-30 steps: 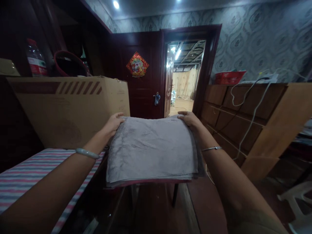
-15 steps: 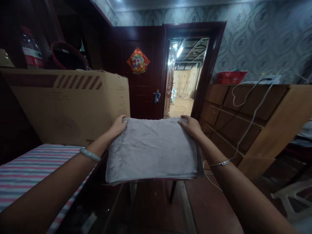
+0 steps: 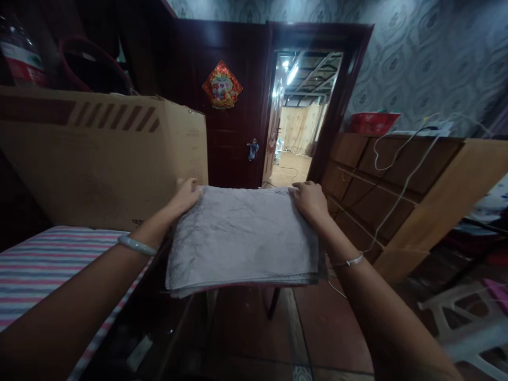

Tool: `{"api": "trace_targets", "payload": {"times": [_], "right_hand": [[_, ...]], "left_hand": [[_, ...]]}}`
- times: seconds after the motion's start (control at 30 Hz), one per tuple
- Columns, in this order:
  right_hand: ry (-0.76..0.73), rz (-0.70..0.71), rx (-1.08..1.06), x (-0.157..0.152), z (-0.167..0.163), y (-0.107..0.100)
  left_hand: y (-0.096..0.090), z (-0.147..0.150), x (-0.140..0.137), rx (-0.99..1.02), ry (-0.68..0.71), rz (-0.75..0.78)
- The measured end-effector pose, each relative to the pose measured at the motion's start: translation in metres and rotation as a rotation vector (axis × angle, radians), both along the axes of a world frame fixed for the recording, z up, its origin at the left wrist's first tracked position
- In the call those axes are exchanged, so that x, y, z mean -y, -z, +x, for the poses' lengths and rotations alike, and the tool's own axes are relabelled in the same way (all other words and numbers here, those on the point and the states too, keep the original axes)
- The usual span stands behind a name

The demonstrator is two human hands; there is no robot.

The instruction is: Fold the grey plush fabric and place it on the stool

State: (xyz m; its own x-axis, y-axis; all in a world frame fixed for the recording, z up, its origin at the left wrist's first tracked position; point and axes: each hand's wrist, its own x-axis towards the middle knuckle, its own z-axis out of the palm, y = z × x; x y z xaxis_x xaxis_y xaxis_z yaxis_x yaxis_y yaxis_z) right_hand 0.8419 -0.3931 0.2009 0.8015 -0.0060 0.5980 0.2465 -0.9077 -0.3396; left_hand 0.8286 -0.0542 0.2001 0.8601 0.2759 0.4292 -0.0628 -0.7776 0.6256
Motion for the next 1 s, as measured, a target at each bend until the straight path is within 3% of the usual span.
{"api": "trace_targets", "payload": {"times": [0.07, 0.13, 0.2, 0.37, 0.57, 0.67, 0.73, 0.9, 1.0], "right_hand": [[-0.125, -0.072, 0.139, -0.02, -0.02, -0.004], [-0.306, -0.184, 0.2, -0.045, -0.036, -0.004], [-0.419, -0.3, 0.164, -0.066, -0.043, 0.002], [-0.429, -0.423, 0.008, -0.08, -0.03, 0.016], [-0.457, -0.381, -0.04, -0.111, -0.032, -0.003], [-0.514, -0.406, -0.004, -0.127, -0.03, -0.002], [-0.449, -0.435, -0.045, -0.115, -0.024, 0.003], [-0.132, -0.462, -0.064, -0.043, -0.011, 0.016], [-0.063, -0.465, -0.05, -0.027, -0.013, 0.019]], "left_hand": [[-0.006, -0.019, 0.011, 0.132, 0.036, 0.166], [-0.007, -0.036, 0.026, 0.242, 0.182, 0.362], [-0.004, -0.047, 0.04, 0.218, 0.333, 0.471], [0.01, -0.049, 0.051, -0.02, 0.373, 0.524], [0.013, -0.045, 0.047, 0.005, 0.354, 0.515], [0.012, -0.045, 0.047, -0.008, 0.351, 0.515], [0.01, -0.045, 0.047, -0.034, 0.357, 0.532], [0.007, -0.045, 0.047, -0.044, 0.365, 0.573], [0.009, -0.044, 0.047, -0.018, 0.357, 0.601]]}}
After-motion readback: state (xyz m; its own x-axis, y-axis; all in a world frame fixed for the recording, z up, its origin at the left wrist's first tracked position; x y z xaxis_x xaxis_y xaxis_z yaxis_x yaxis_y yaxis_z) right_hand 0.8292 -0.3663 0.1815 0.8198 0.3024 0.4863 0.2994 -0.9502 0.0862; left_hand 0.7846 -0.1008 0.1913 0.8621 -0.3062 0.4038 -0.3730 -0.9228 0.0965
